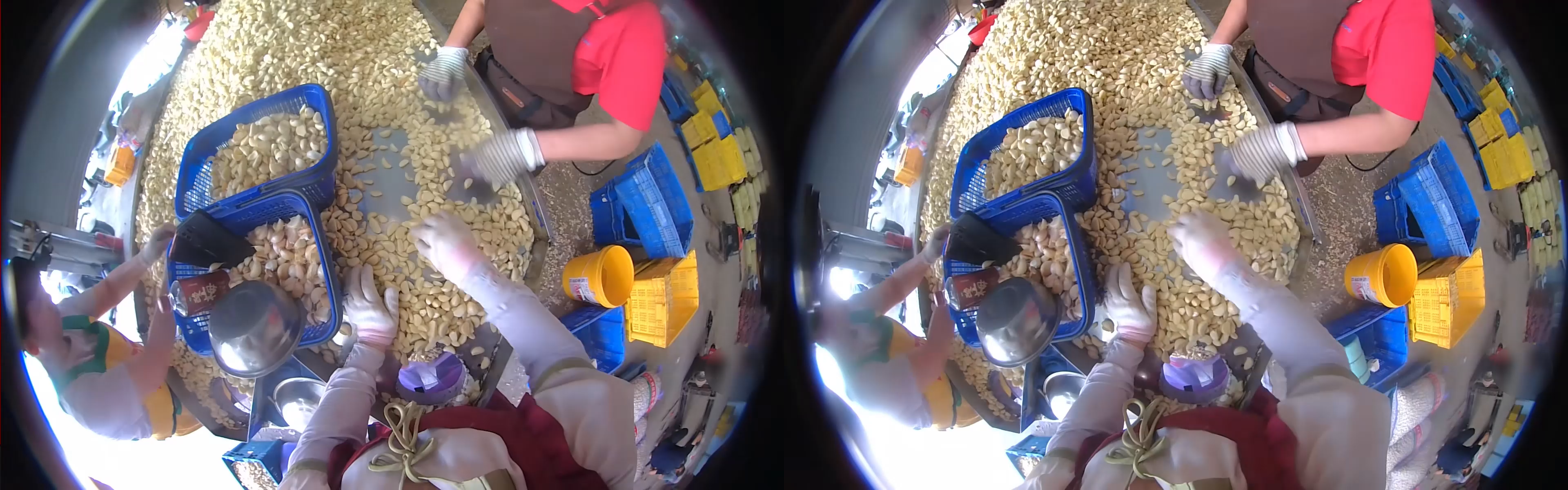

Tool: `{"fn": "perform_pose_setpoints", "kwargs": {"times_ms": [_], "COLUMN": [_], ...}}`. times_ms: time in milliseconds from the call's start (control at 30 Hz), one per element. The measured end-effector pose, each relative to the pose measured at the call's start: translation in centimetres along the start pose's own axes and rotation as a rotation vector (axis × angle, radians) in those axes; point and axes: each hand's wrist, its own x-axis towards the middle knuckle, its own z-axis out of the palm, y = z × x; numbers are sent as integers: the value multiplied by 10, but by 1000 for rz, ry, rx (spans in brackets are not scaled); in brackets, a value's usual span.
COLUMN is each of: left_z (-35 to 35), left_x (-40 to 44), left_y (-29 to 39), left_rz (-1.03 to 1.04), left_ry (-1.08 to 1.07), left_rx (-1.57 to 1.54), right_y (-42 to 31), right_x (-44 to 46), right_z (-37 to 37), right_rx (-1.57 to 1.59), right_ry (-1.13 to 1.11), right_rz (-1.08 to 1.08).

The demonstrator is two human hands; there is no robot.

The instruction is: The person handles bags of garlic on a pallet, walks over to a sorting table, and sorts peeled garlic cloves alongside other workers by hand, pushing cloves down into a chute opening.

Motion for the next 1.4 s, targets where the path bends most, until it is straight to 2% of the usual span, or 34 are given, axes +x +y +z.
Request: {"fn": "perform_pose_setpoints", "kwargs": {"times_ms": [100,167,200,267,300,400,500,567,633,667,700,767,833,867,933,967,1000,1067,1100,1167,1233,1300,1367,1400], "left_z": [-1,0,1,1,1,0,-3,0,-1,-4,-4,1,6,8,1,4,1,-22,-29,-38,-51,-70,-81,-82], "left_x": [1,-1,0,0,0,0,-1,4,1,2,1,0,4,6,15,21,31,51,47,37,9,-19,-57,-84], "left_y": [-2,2,1,-1,0,3,5,4,4,6,5,3,-2,-2,-3,-4,7,43,59,85,74,68,67,65], "left_rz": [22,18,19,21,8,2,5,7,12,11,18,37,24,-5,-205,-337,-344,-457,-463,-239,-214,-186,-64,28], "left_ry": [9,9,10,11,8,13,13,11,23,20,18,99,122,148,59,-15,-23,-389,-391,-688,-674,-770,-980,-967], "left_rx": [-5,-15,-23,-31,-24,-21,-16,-10,-17,3,-2,-3,-44,-74,-168,-187,-190,-32,-31,343,240,233,214,156], "right_y": [-4,3,-9,-41,-41,-36,-31,-51,-68,-39,-15,-28,-62,-54,-30,-34,-21,-7,0,8,-2,-59,-77,-49], "right_x": [26,38,43,53,57,63,71,89,84,104,108,58,14,5,-20,-19,-29,-50,-63,-97,-133,-153,-170,-170], "right_z": [7,24,18,-1,1,1,-7,-45,-94,-73,-62,-62,-32,-14,40,-22,-37,-94,-85,-52,-33,-43,-38,-14], "right_rx": [-67,-184,-184,-582,-583,-435,-239,565,1192,1076,570,-167,-519,-528,-104,-21,-164,-357,-357,-388,-399,-577,-390,51], "right_ry": [18,386,391,-149,-150,-348,-372,-93,-11,-35,-129,-273,-156,-167,32,-150,-26,-230,-236,-233,-314,-596,-824,-815], "right_rz": [96,-267,-266,-169,-171,65,129,117,89,25,138,448,307,304,-224,-77,129,549,546,523,454,335,136,67]}}
